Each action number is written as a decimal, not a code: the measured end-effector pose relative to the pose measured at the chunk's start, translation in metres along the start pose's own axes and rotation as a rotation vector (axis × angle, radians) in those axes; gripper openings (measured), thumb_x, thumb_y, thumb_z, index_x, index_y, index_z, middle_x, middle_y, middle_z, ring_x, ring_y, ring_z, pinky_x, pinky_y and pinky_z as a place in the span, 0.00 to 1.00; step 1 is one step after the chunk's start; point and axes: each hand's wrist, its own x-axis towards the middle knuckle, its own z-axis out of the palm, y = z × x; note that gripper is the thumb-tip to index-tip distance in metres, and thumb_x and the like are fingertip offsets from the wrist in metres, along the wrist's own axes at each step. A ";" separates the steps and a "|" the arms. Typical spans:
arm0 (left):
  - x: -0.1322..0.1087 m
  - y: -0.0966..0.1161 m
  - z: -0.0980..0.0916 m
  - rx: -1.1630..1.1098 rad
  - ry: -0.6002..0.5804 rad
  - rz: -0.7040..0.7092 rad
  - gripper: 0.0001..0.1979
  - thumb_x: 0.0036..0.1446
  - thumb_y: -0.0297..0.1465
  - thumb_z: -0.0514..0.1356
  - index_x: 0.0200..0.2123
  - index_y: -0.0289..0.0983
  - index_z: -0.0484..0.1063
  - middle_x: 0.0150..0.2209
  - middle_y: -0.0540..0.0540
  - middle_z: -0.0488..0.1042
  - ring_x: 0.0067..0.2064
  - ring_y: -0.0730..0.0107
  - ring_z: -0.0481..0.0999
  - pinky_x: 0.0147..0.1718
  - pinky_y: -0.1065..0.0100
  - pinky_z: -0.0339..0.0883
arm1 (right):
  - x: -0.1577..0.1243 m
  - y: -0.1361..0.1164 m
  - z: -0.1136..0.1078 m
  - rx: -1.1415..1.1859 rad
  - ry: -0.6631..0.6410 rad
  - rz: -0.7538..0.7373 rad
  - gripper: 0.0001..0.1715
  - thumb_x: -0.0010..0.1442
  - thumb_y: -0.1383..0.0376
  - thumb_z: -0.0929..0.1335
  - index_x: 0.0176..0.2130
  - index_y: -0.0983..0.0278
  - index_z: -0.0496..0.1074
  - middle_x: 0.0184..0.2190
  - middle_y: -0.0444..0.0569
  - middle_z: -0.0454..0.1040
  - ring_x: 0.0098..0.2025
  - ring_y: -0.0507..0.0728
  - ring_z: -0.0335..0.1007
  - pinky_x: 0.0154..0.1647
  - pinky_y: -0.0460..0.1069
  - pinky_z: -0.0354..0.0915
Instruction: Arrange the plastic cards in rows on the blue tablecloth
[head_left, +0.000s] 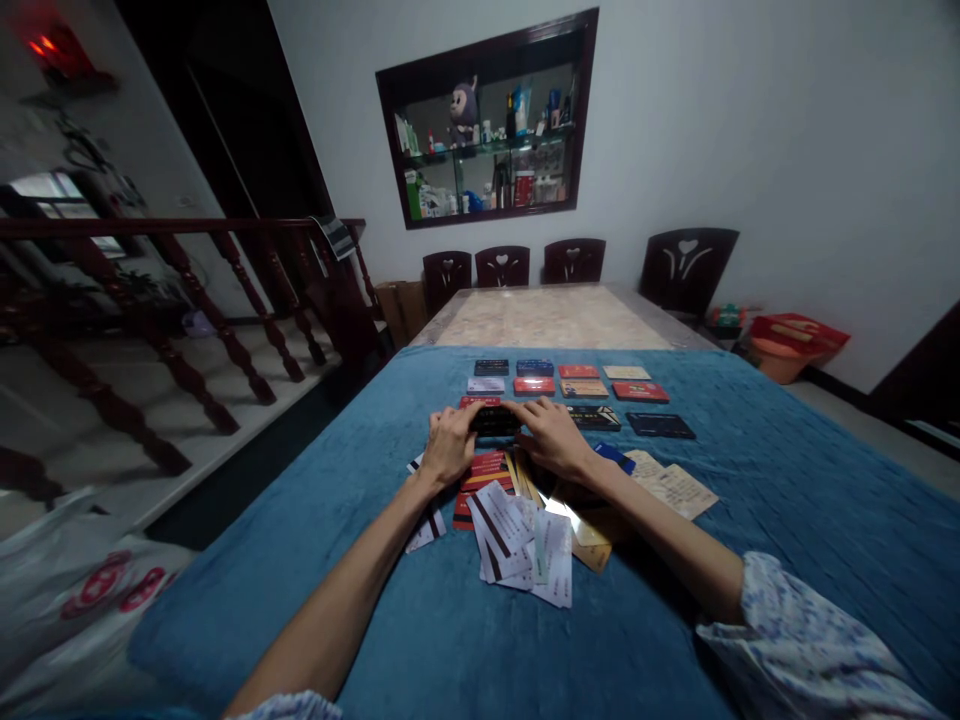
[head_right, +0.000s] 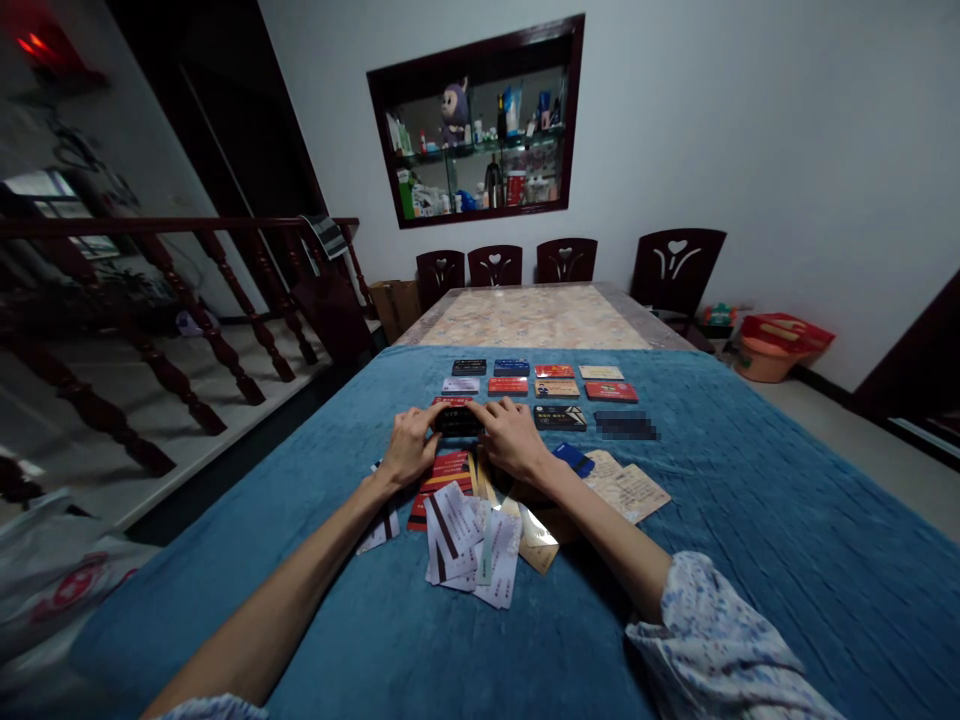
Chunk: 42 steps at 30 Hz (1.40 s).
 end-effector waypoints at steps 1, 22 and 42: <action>0.000 0.001 0.000 -0.003 0.000 0.001 0.26 0.59 0.23 0.54 0.62 0.39 0.62 0.52 0.43 0.76 0.52 0.58 0.69 0.53 0.55 0.57 | 0.000 0.000 -0.001 -0.016 0.005 0.003 0.34 0.63 0.67 0.64 0.67 0.62 0.58 0.56 0.58 0.71 0.54 0.65 0.61 0.49 0.55 0.57; 0.006 0.009 -0.013 0.107 -0.141 0.054 0.28 0.57 0.28 0.60 0.61 0.37 0.62 0.54 0.37 0.71 0.55 0.49 0.66 0.54 0.45 0.57 | 0.004 0.005 -0.002 -0.104 -0.047 0.002 0.31 0.61 0.61 0.67 0.62 0.63 0.62 0.54 0.58 0.71 0.54 0.66 0.61 0.48 0.55 0.58; 0.038 -0.001 -0.024 0.219 -0.232 0.156 0.23 0.54 0.26 0.61 0.54 0.39 0.65 0.55 0.38 0.69 0.58 0.49 0.62 0.54 0.46 0.55 | 0.037 0.014 -0.026 -0.184 -0.174 -0.075 0.27 0.59 0.55 0.70 0.54 0.64 0.70 0.53 0.61 0.69 0.55 0.68 0.59 0.50 0.60 0.61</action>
